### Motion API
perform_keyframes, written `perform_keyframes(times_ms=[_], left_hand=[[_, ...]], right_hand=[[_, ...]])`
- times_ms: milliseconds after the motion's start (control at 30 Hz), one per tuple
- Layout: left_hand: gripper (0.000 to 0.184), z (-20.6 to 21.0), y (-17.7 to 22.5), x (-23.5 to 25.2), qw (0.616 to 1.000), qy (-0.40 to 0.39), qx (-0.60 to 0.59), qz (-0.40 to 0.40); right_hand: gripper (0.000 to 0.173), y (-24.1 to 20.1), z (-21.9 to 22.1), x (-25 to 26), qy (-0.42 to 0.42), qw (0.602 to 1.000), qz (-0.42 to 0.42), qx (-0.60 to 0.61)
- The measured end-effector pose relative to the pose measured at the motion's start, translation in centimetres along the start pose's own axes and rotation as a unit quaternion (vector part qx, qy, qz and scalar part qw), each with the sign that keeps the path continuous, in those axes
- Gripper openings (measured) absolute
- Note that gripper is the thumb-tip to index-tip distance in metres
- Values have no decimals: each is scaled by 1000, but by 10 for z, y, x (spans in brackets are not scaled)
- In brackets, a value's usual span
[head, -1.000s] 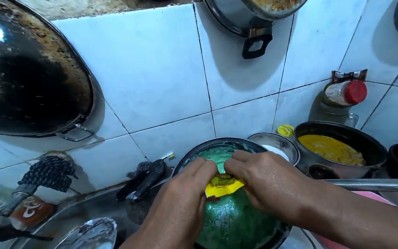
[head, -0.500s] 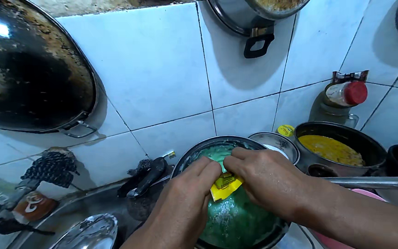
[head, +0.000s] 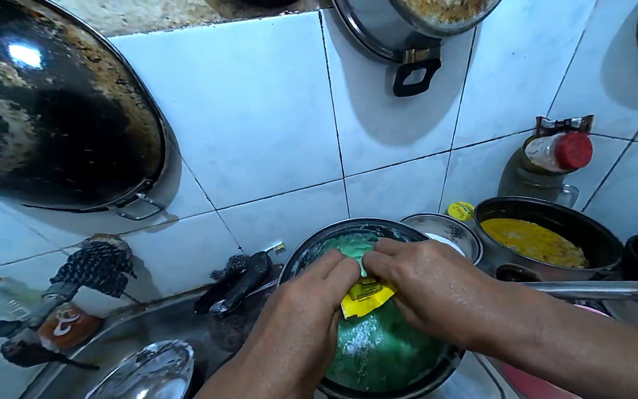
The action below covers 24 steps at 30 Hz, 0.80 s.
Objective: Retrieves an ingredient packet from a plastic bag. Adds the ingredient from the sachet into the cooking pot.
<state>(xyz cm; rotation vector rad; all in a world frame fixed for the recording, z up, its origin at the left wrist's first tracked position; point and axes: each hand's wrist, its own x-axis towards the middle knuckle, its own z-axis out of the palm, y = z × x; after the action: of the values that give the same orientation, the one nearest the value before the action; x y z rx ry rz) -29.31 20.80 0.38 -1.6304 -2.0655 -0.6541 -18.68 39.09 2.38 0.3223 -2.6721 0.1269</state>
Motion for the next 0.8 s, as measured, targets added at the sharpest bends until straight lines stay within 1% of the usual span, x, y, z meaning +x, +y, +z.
perform_keyframes(times_ms=[67, 133, 233, 333, 367, 433, 533, 600, 700, 800], left_hand=[[19, -2, 1, 2, 1000, 4, 0, -1], [23, 0, 4, 2, 1000, 5, -7, 3], [20, 1, 5, 2, 1000, 9, -7, 1], [20, 1, 5, 3, 1000, 7, 1, -1], [19, 2, 6, 3, 1000, 5, -1, -2], [18, 3, 8, 3, 1000, 7, 2, -5], [19, 1, 10, 4, 1000, 4, 6, -14], [17, 3, 11, 3, 1000, 5, 9, -15], [16, 1, 11, 4, 1000, 8, 18, -23], [16, 2, 12, 2, 999, 6, 15, -29]], right_hand=[[18, 0, 0, -1, 15, 1000, -2, 0], [20, -2, 3, -2, 10, 1000, -3, 1], [22, -3, 2, -2, 31, 999, -4, -26], [17, -4, -2, -3, -11, 1000, 6, -9], [18, -3, -2, -3, -17, 1000, 11, 1], [19, -1, -4, -2, -4, 1000, 14, -11], [18, -3, -7, -1, -42, 999, 28, 8], [21, -1, -7, 0, -19, 999, 23, -18], [17, -2, -6, 0, -27, 999, 15, -17], [20, 0, -6, -1, -21, 999, 18, -17]])
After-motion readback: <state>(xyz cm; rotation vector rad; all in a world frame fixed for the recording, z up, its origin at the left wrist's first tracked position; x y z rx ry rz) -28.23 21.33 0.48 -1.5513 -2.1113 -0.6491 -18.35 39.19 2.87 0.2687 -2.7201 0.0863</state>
